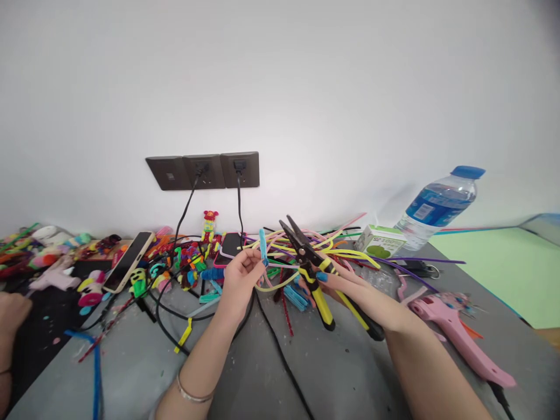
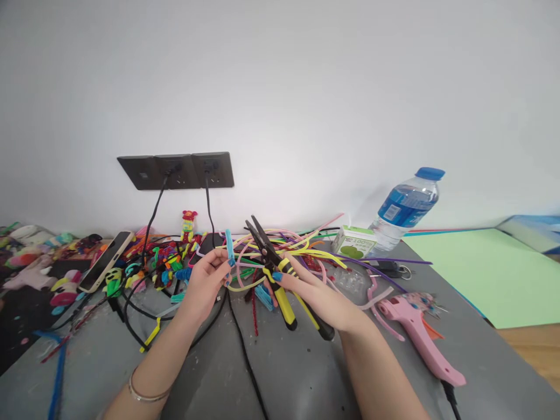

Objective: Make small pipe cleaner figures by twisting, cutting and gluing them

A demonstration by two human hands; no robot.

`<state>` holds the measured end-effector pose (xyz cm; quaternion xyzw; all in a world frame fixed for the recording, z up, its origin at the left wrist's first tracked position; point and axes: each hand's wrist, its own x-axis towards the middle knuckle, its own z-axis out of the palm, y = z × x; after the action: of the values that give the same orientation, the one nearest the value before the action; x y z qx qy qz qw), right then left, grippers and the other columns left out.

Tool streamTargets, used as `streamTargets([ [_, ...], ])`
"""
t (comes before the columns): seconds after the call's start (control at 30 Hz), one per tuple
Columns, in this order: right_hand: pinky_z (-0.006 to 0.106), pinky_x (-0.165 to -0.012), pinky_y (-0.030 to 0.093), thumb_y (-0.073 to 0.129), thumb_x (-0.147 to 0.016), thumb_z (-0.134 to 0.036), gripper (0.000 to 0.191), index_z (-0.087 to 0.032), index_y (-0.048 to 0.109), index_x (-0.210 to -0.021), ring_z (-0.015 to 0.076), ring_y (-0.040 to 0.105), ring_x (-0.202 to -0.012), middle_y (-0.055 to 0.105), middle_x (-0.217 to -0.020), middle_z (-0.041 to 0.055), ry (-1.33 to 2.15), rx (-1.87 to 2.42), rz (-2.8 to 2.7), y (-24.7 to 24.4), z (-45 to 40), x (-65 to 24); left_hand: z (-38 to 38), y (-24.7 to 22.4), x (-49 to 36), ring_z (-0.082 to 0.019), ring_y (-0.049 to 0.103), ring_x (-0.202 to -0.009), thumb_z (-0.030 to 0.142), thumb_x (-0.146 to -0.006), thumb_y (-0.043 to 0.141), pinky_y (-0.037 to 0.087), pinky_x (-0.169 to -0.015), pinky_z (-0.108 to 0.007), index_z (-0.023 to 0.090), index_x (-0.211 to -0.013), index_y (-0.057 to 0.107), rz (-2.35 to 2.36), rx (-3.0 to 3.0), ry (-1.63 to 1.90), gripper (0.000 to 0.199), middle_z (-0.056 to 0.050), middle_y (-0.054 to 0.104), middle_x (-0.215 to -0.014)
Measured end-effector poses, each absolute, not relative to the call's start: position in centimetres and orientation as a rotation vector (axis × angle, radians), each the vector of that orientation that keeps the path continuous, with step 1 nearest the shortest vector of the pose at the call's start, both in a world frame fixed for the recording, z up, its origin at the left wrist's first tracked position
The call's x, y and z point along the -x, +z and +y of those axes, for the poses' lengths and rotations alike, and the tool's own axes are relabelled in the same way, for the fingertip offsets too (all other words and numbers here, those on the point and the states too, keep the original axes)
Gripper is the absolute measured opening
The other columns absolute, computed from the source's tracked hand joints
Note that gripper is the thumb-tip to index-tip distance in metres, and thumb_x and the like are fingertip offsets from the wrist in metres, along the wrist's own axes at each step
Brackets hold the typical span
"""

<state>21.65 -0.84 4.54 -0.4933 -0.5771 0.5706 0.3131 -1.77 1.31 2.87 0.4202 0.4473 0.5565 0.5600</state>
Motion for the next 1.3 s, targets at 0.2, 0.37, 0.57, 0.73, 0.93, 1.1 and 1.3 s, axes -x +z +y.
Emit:
streamTargets([
  [0.2,0.046,-0.094,0.051,0.059,-0.086,-0.052,0.079,-0.028,0.028,-0.154,0.0269,0.069,-0.096,0.068,-0.121,0.0081,1.969,1.143,-1.402,5.4,-1.3,-20.6,1.5,2.6,1.8,-0.006,0.044,-0.054,0.023,-0.068,0.066,0.034,-0.048,-0.018,0.017,-0.078,0.055,1.126,-1.037,1.287,0.017,0.006,0.048,-0.066],
  [0.37,0.041,-0.091,0.052,0.061,-0.086,-0.05,0.076,-0.025,0.032,-0.152,0.0243,0.07,-0.09,0.069,-0.112,0.0073,2.08,1.102,-1.456,6.5,-1.7,-20.4,1.7,1.9,2.0,-0.008,0.045,-0.056,0.023,-0.069,0.065,0.034,-0.051,-0.02,0.018,-0.078,0.055,1.183,-1.18,1.289,0.015,0.005,0.05,-0.066],
  [0.57,0.045,-0.09,0.051,0.061,-0.083,-0.053,0.074,-0.024,0.038,-0.148,0.0257,0.07,-0.088,0.071,-0.101,0.0057,2.035,1.215,-1.48,6.6,-1.4,-20.1,1.8,1.7,2.0,-0.01,0.051,-0.06,0.022,-0.069,0.066,0.037,-0.054,-0.02,0.017,-0.078,0.058,1.213,-1.276,1.31,0.012,0.003,0.054,-0.066],
  [0.73,0.044,-0.087,0.053,0.063,-0.081,-0.054,0.063,-0.024,0.052,-0.135,0.0248,0.07,-0.084,0.071,-0.101,0.0051,2.016,1.208,-1.415,6.6,-1.4,-19.9,1.8,1.7,2.0,-0.011,0.053,-0.057,0.021,-0.066,0.066,0.04,-0.053,-0.02,0.018,-0.075,0.059,1.199,-1.299,1.31,0.012,0.003,0.056,-0.064],
  [0.93,0.038,-0.081,0.055,0.063,-0.083,-0.054,0.039,-0.024,0.065,-0.107,0.0218,0.069,-0.079,0.069,-0.093,0.0038,1.998,1.1,-1.329,6.0,-1.3,-20.0,1.5,1.4,1.8,-0.011,0.055,-0.054,0.018,-0.068,0.063,0.042,-0.053,-0.021,0.018,-0.076,0.06,1.226,-1.417,1.285,0.009,0.003,0.057,-0.062],
  [1.1,0.036,-0.081,0.053,0.061,-0.086,-0.053,0.041,-0.02,0.063,-0.11,0.0198,0.066,-0.08,0.069,-0.097,0.0053,2.046,1.017,-1.311,5.6,-1.1,-20.0,1.4,1.4,1.9,-0.011,0.055,-0.054,0.015,-0.072,0.059,0.041,-0.052,-0.02,0.019,-0.077,0.06,1.266,-1.562,1.275,0.007,0.003,0.058,-0.063],
  [1.3,0.031,-0.067,0.05,0.064,-0.083,-0.052,0.05,-0.021,0.057,-0.121,0.0165,0.061,-0.066,0.066,-0.086,0.002,1.986,1.073,-1.339,6.3,-1.2,-19.9,1.6,1.8,2.4,-0.01,0.053,-0.057,0.009,-0.071,0.056,0.041,-0.054,-0.02,0.019,-0.074,0.059,1.339,-1.815,1.321,0.011,0.002,0.059,-0.071],
])
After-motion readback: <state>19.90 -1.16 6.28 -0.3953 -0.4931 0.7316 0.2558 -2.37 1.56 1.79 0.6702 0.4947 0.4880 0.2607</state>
